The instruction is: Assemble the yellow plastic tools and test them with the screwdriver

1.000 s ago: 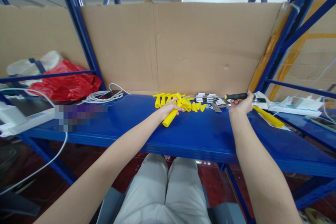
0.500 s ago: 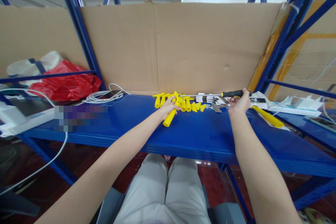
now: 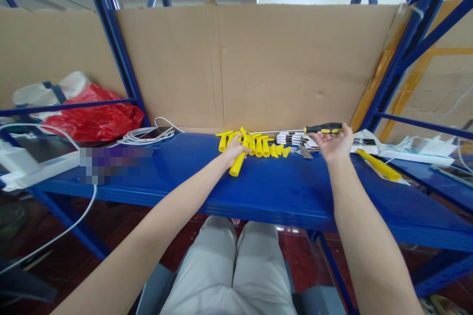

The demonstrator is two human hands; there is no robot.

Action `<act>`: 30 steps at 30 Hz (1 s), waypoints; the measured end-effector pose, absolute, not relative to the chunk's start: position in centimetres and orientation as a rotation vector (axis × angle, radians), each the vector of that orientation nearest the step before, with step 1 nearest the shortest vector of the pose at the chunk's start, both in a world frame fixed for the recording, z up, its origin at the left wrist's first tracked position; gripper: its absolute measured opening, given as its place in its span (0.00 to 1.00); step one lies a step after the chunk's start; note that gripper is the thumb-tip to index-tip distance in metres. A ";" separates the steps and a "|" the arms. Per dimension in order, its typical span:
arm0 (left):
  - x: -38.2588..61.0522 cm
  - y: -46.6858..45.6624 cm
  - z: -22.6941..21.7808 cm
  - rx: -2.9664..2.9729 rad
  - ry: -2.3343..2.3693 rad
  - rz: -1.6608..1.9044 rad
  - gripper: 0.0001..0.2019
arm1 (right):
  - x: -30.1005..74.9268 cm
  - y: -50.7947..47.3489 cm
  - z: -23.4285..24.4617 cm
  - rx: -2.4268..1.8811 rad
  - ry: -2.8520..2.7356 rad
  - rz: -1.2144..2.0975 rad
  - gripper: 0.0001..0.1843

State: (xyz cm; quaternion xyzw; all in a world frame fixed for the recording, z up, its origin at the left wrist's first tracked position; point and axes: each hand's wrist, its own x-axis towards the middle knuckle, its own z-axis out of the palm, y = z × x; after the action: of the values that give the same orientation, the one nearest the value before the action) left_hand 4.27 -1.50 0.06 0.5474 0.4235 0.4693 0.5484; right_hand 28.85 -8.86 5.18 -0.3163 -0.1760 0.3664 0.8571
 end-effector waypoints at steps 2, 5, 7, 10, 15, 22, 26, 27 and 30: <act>4.3 -1.5 0.0 1.313 1.016 1.115 0.43 | 28.8 -9.0 5.3 -0.688 -0.376 0.774 0.18; 4.2 -1.5 0.0 1.348 1.055 1.127 0.44 | 28.8 -8.9 5.3 -0.803 -0.382 0.700 0.17; 4.2 -1.5 0.0 1.364 1.076 1.130 0.44 | 28.8 -8.7 5.2 -0.895 -0.383 0.600 0.16; 4.1 -1.4 0.0 1.373 1.096 1.129 0.44 | 28.8 -8.5 5.1 -0.958 -0.381 0.514 0.15; 4.1 -1.6 0.1 1.365 1.065 1.134 0.45 | 28.5 -8.9 5.4 -0.921 -0.328 0.572 0.15; 4.0 -1.8 0.2 1.354 1.054 1.137 0.45 | 29.1 -9.1 5.4 -0.809 -0.373 0.725 0.23; 4.0 -1.6 0.1 1.369 1.076 1.127 0.46 | 29.5 -9.1 5.4 -0.803 -0.384 0.783 0.23; 4.0 -1.6 0.1 1.373 1.081 1.130 0.46 | 29.5 -9.2 5.4 -0.792 -0.394 0.788 0.22; 3.9 -1.5 0.0 1.376 1.083 1.138 0.45 | 29.5 -9.3 5.4 -0.775 -0.434 0.789 0.17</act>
State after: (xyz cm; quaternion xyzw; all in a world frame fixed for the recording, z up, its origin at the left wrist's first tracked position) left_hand 3.95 -1.52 0.04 0.5697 0.4482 0.4712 0.5026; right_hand 29.53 -9.32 5.42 -0.3653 -0.2046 0.3717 0.8286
